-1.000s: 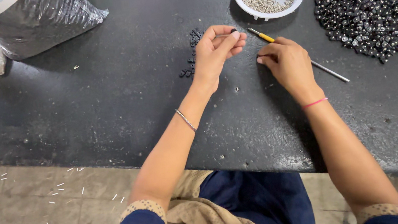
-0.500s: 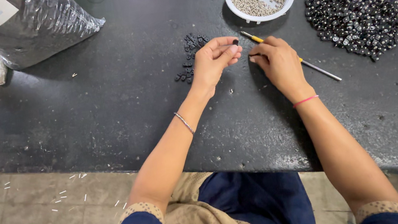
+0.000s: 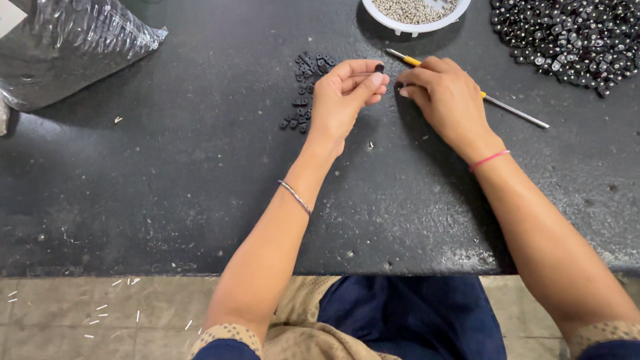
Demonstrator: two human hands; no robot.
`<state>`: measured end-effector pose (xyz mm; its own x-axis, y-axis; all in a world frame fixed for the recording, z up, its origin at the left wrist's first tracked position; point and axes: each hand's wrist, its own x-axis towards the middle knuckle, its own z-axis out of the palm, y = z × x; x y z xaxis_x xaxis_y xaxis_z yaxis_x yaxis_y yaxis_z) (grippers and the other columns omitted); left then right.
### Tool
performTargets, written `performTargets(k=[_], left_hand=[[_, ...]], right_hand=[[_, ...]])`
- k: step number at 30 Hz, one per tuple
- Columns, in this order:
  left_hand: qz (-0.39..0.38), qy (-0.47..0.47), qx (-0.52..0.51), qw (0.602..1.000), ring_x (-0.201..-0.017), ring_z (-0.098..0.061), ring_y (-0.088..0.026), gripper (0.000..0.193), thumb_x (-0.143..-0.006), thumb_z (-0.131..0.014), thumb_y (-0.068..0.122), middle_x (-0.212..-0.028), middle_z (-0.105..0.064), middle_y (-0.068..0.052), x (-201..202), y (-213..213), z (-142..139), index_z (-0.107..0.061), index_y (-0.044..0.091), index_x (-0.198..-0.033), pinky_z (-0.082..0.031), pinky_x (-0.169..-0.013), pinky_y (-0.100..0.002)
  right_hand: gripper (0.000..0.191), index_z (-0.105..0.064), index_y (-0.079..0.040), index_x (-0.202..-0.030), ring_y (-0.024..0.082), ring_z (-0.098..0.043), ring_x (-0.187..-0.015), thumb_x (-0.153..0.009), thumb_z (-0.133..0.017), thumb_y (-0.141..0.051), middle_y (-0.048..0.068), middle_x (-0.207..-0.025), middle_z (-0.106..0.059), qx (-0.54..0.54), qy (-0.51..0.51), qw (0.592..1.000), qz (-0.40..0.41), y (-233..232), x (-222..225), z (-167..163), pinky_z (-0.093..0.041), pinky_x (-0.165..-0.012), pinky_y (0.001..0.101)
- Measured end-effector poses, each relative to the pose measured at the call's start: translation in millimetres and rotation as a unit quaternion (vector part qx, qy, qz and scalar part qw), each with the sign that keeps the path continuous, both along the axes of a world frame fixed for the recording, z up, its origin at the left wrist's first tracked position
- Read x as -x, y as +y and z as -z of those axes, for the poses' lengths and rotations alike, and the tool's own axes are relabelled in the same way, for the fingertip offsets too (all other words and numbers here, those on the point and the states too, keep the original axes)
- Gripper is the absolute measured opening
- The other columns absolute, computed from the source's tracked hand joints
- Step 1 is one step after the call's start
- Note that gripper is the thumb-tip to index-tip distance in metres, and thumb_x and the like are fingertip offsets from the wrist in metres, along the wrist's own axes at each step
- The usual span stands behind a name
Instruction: The person sits at a workbench assembling small black plastic snap components. They pick a black cap piece, place a small metal pin inside it, and press the pin in using a yellow-handled hand tool, setting each finished piece on the table as they go.
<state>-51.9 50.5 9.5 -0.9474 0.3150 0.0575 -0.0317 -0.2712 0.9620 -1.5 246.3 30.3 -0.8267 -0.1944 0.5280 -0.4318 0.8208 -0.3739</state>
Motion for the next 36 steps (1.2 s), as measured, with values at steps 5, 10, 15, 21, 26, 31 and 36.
performTargets(k=[5, 10, 15, 21, 26, 31, 36], left_hand=[[0.004, 0.008, 0.002, 1.000, -0.090, -0.071, -0.012, 0.024, -0.097, -0.070, 0.009, -0.103, -0.076, -0.011, 0, 1, 2, -0.067, -0.003, -0.118, -0.059, -0.082, -0.026], [-0.008, 0.009, 0.022, 1.000, -0.089, -0.072, -0.012, 0.025, -0.096, -0.071, 0.009, -0.102, -0.077, -0.011, 0, 0, 1, -0.067, -0.004, -0.117, -0.060, -0.081, -0.026], [-0.009, -0.001, 0.038, 0.999, -0.086, -0.073, -0.013, 0.026, -0.094, -0.071, 0.009, -0.099, -0.077, -0.011, 2, -1, 3, -0.067, -0.004, -0.116, -0.060, -0.078, -0.026], [0.003, -0.004, 0.051, 0.999, -0.082, -0.073, -0.013, 0.024, -0.091, -0.076, 0.010, -0.093, -0.077, -0.010, 0, 2, 8, -0.070, -0.005, -0.109, -0.060, -0.075, -0.026], [0.000, -0.010, 0.062, 0.998, -0.081, -0.074, -0.014, 0.024, -0.088, -0.079, 0.011, -0.091, -0.077, -0.010, -1, 5, 7, -0.071, -0.004, -0.105, -0.062, -0.073, -0.027], [0.007, 0.000, 0.055, 0.998, -0.081, -0.074, -0.013, 0.022, -0.087, -0.079, 0.010, -0.091, -0.077, -0.010, -4, 5, 3, -0.072, -0.003, -0.103, -0.061, -0.073, -0.026], [0.017, -0.002, 0.041, 0.999, -0.080, -0.073, -0.013, 0.020, -0.087, -0.080, 0.009, -0.090, -0.077, -0.010, -8, 6, 0, -0.073, -0.003, -0.102, -0.061, -0.073, -0.026]], right_hand=[[0.009, -0.076, -0.013, -0.098, 0.030, -0.062, -0.090, -0.089, -0.076, -0.012, 0.005, -0.094, -0.067, -0.002, 0.007, 1.000, -0.003, -5, 4, 4, -0.051, -0.079, 0.0433], [0.007, -0.069, -0.008, -0.091, 0.032, -0.061, -0.092, -0.088, -0.075, -0.009, 0.009, -0.092, -0.064, -0.034, 0.031, 0.999, 0.011, -8, 9, 10, -0.050, -0.080, 0.0440], [0.007, -0.066, -0.004, -0.098, 0.025, -0.062, -0.088, -0.093, -0.071, -0.002, 0.008, -0.089, -0.065, 0.126, 0.001, 0.992, -0.010, 2, 14, 14, -0.050, -0.078, 0.0384], [0.009, -0.069, 0.001, -0.111, 0.007, -0.063, -0.080, -0.104, -0.065, -0.001, 0.002, -0.093, -0.071, 0.372, -0.121, 0.920, -0.029, 16, 16, 11, -0.053, -0.074, 0.0240], [0.007, -0.069, 0.002, -0.107, 0.008, -0.069, -0.083, -0.103, -0.064, 0.000, 0.003, -0.093, -0.073, 0.407, -0.135, 0.903, -0.044, 11, 14, 8, -0.059, -0.079, 0.0246], [0.006, -0.070, 0.001, -0.103, 0.006, -0.067, -0.084, -0.098, -0.071, 0.000, 0.002, -0.092, -0.072, 0.402, -0.148, 0.902, -0.055, 4, 11, 9, -0.056, -0.078, 0.0230], [0.008, -0.072, 0.001, -0.103, 0.006, -0.063, -0.084, -0.095, -0.075, 0.000, 0.001, -0.093, -0.072, 0.394, -0.156, 0.904, -0.049, 0, 10, 13, -0.051, -0.076, 0.0218]])
